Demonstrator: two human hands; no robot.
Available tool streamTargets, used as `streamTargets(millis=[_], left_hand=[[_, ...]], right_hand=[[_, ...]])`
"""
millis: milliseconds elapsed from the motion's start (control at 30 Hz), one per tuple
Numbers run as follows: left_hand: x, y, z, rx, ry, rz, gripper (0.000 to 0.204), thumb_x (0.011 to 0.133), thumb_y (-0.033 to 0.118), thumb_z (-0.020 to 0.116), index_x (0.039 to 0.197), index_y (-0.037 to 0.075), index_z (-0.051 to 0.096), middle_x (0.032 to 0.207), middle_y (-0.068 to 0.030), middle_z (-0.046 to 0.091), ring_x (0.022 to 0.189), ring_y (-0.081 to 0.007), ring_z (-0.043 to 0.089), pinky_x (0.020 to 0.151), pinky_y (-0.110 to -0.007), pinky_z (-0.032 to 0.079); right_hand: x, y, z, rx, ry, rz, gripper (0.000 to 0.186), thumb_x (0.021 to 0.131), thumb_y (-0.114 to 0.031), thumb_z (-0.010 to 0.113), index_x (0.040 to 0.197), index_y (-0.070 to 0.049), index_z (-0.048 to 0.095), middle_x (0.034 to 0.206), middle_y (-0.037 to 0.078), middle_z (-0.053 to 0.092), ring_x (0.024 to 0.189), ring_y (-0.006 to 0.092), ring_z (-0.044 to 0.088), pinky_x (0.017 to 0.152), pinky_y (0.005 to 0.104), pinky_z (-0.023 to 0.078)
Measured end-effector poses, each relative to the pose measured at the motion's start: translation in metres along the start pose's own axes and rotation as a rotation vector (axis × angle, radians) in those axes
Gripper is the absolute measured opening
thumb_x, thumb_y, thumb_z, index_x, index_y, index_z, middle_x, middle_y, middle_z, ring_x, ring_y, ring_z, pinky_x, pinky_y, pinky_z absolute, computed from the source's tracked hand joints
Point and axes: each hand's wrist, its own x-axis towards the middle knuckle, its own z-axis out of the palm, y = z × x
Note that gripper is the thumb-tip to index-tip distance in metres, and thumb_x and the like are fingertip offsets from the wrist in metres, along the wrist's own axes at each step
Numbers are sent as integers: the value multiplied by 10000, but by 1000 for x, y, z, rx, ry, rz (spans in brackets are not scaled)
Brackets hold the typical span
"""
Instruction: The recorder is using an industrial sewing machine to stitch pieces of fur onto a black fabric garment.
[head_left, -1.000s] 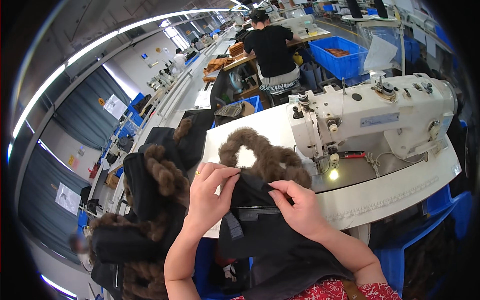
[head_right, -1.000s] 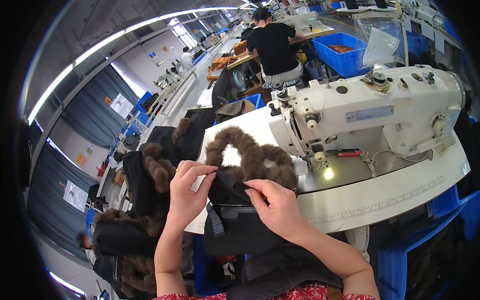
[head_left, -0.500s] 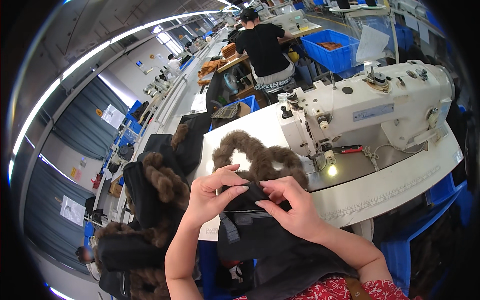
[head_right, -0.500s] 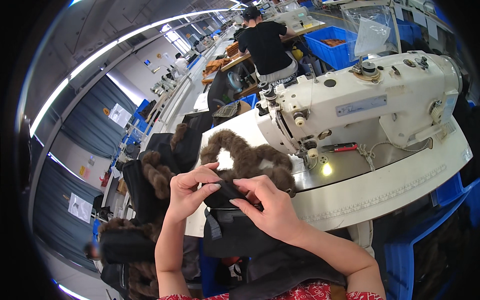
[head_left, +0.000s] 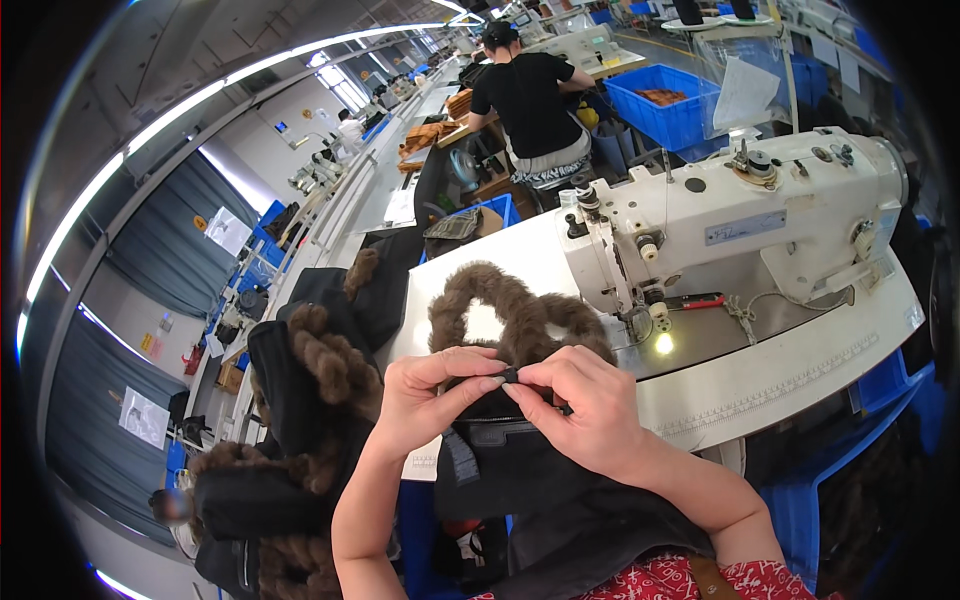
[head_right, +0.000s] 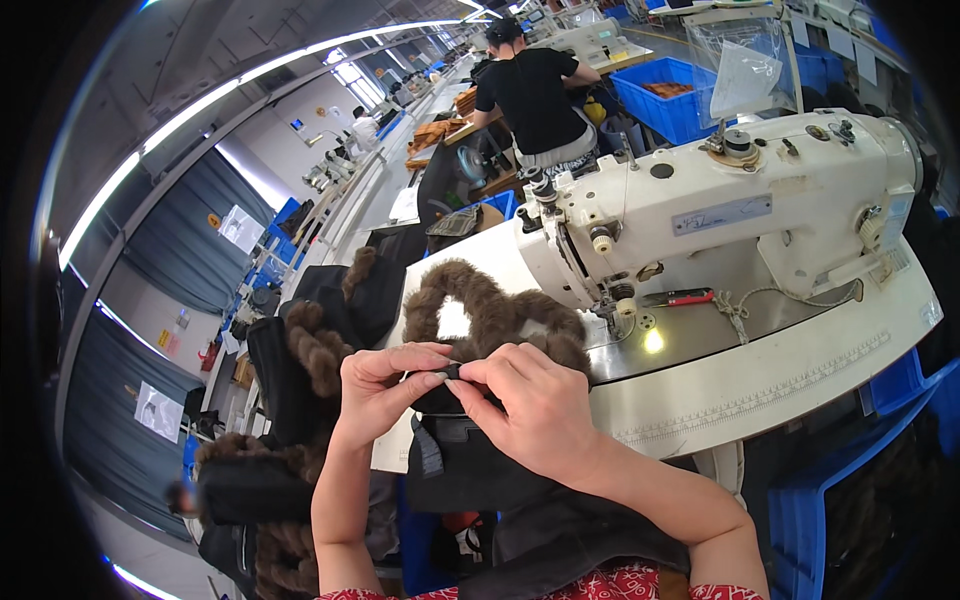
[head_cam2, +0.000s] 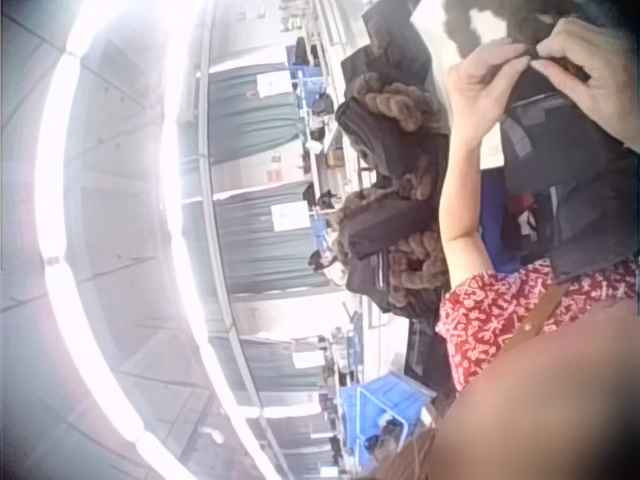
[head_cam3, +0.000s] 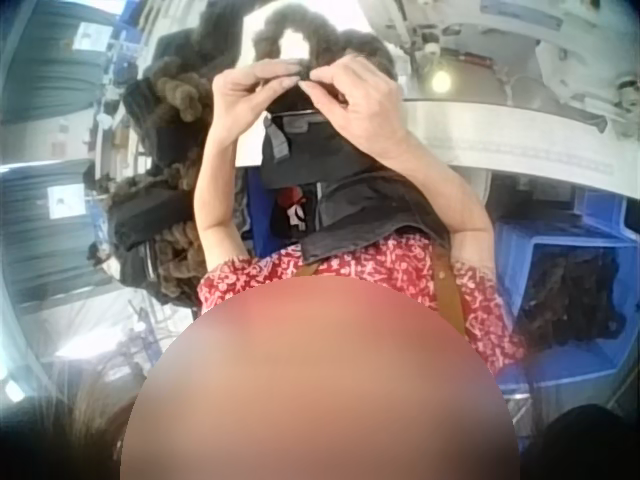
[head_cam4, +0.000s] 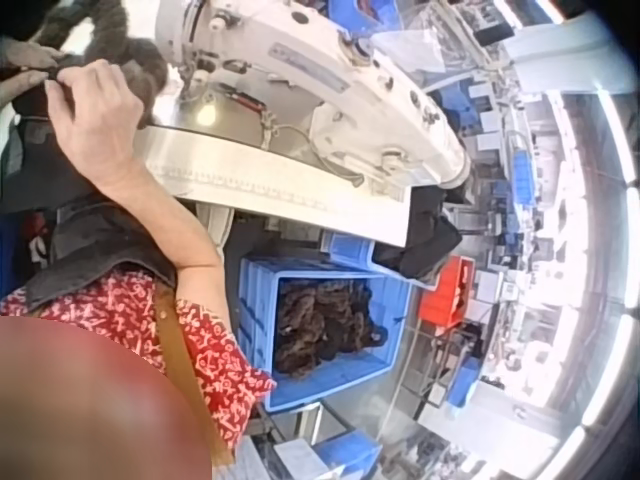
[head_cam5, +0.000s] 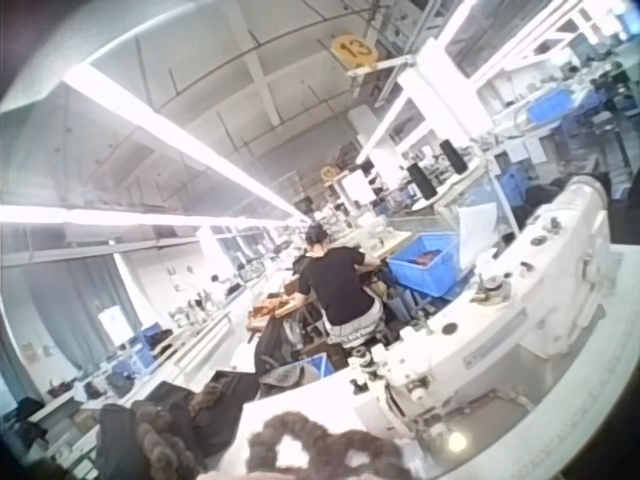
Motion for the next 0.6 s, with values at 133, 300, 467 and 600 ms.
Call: streamTargets(millis=[133, 300, 467, 600], left_hand=[[-1, 3, -1, -48, -40, -16, 174, 819, -27, 744, 991, -6, 734, 993, -106, 733, 943, -137, 670, 843, -262, 528], [0, 10, 0, 89, -120, -98, 189, 805, -9, 764, 990, -5, 726, 943, -81, 725, 885, -133, 668, 776, -257, 526], [2, 8, -2, 110, -107, 0, 209, 764, -20, 785, 963, -1, 724, 891, -54, 708, 821, -105, 645, 723, -244, 513], [3, 12, -4, 40, -137, -129, 238, 736, -56, 779, 962, -1, 730, 902, -59, 714, 831, -116, 655, 736, -249, 518]], right_hand=[[-2, -4, -5, 195, -111, 125, 142, 845, -118, 749, 929, -36, 670, 740, 11, 621, 605, 129, 591, 511, 273, 468], [-5, 1, -10, 1200, -290, 929, 230, 951, -128, 658, 1130, 15, 669, 777, -28, 631, 625, 16, 523, 499, 202, 418], [-9, 0, -6, 871, -293, 621, 229, 931, -124, 677, 1138, -26, 680, 779, -20, 613, 630, 28, 528, 509, 213, 431], [-9, 1, -9, 300, -252, 102, 276, 856, -104, 738, 1129, -90, 699, 801, -1, 569, 624, 71, 551, 497, 244, 448]])
